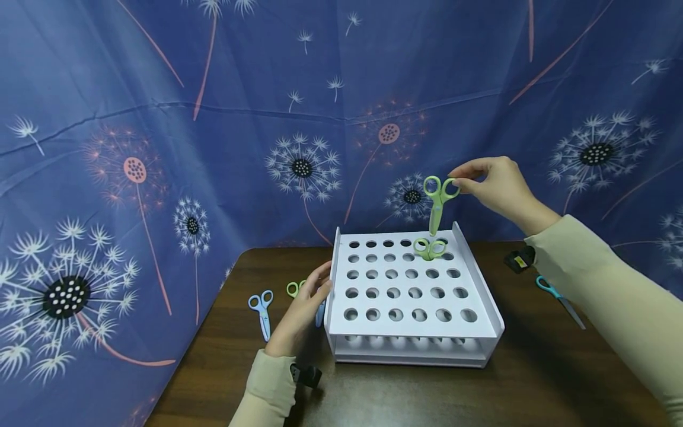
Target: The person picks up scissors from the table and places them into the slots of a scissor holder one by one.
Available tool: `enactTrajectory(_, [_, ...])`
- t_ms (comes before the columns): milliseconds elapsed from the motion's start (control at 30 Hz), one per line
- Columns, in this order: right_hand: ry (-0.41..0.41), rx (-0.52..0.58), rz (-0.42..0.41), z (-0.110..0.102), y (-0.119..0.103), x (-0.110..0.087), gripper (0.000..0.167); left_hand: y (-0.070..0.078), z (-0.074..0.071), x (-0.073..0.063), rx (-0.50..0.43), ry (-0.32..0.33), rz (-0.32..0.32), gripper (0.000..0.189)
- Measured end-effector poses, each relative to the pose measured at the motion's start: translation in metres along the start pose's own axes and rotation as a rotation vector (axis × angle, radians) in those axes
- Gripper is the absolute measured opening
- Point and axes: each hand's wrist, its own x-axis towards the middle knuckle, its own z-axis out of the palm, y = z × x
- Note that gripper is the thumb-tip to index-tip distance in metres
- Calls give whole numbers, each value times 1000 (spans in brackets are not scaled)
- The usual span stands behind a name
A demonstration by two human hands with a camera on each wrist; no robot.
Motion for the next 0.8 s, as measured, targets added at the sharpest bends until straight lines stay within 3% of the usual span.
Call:
enactTrajectory(600, [-29, 8, 1, 29, -4, 15, 23, -3, -2, 0, 23, -2, 0, 49])
enactTrajectory(800, [-48, 21, -7, 38, -2, 19, 21, -2, -1, 2, -2, 2, -34, 48])
